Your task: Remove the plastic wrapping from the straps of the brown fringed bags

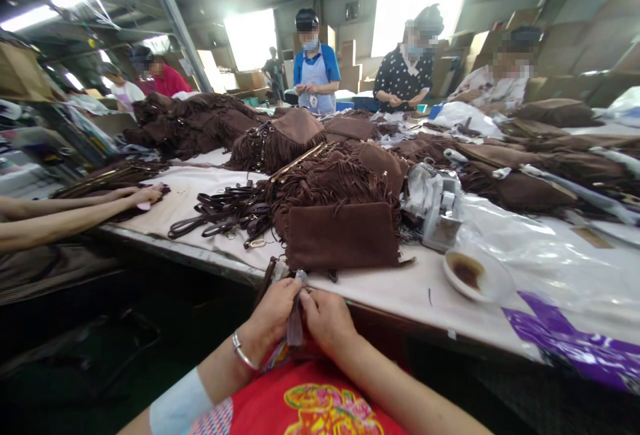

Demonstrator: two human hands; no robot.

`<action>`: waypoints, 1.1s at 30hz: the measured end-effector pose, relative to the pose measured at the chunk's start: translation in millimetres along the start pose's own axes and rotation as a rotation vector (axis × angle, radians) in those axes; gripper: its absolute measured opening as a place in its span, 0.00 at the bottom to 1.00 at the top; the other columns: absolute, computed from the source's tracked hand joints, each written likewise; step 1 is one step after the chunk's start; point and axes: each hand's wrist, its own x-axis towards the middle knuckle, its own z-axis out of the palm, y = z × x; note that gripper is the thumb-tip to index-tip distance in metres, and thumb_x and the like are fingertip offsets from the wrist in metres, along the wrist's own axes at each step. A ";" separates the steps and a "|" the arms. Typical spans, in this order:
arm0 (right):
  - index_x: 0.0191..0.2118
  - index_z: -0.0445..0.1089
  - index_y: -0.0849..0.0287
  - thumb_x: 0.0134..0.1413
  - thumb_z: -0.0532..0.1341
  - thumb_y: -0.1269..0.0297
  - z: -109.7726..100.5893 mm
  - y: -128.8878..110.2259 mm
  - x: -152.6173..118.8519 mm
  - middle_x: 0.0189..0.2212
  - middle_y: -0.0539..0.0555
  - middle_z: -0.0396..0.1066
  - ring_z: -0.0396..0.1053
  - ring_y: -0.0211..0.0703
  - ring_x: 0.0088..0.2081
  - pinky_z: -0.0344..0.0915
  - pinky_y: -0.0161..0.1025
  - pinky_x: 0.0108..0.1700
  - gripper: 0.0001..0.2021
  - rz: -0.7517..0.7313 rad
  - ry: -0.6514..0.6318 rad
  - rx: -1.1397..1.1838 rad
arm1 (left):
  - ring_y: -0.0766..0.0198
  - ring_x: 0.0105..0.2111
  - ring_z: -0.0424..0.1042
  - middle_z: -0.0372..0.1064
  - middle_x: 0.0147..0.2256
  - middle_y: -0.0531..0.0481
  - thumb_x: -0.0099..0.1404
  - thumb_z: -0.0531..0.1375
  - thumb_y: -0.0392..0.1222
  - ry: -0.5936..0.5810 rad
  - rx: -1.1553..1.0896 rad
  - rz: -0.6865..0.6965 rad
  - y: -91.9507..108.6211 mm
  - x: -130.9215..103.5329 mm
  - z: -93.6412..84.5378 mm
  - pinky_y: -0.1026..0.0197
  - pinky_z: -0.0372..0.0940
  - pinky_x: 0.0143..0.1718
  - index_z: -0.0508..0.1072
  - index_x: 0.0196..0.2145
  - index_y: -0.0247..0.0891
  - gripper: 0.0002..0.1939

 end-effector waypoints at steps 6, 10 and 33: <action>0.41 0.76 0.59 0.55 0.56 0.61 -7.1 4.3 23.7 0.33 0.55 0.78 0.73 0.47 0.35 0.66 0.40 0.39 0.14 0.026 0.116 0.029 | 0.78 0.14 0.51 0.56 0.22 0.58 0.66 0.54 0.39 -0.099 -0.092 -0.142 11.3 -5.8 -3.5 0.74 0.43 0.15 0.63 0.31 0.36 0.06; 0.37 0.77 0.58 0.55 0.55 0.63 -3.0 -6.4 30.5 0.35 0.54 0.78 0.73 0.47 0.36 0.65 0.40 0.40 0.13 -0.009 0.097 0.051 | 0.80 0.14 0.46 0.53 0.22 0.60 0.66 0.55 0.39 -0.196 -0.227 -0.234 14.2 -6.7 -7.5 0.75 0.38 0.15 0.62 0.33 0.36 0.05; 0.30 0.68 0.59 0.62 0.54 0.70 -15.8 -3.1 35.1 0.28 0.53 0.67 0.66 0.40 0.29 0.57 0.36 0.32 0.10 -0.583 0.162 -0.832 | 0.77 0.14 0.44 0.50 0.18 0.63 0.59 0.61 0.55 -0.156 -0.183 -0.213 5.6 -0.7 -8.6 0.73 0.38 0.14 0.60 0.28 0.39 0.19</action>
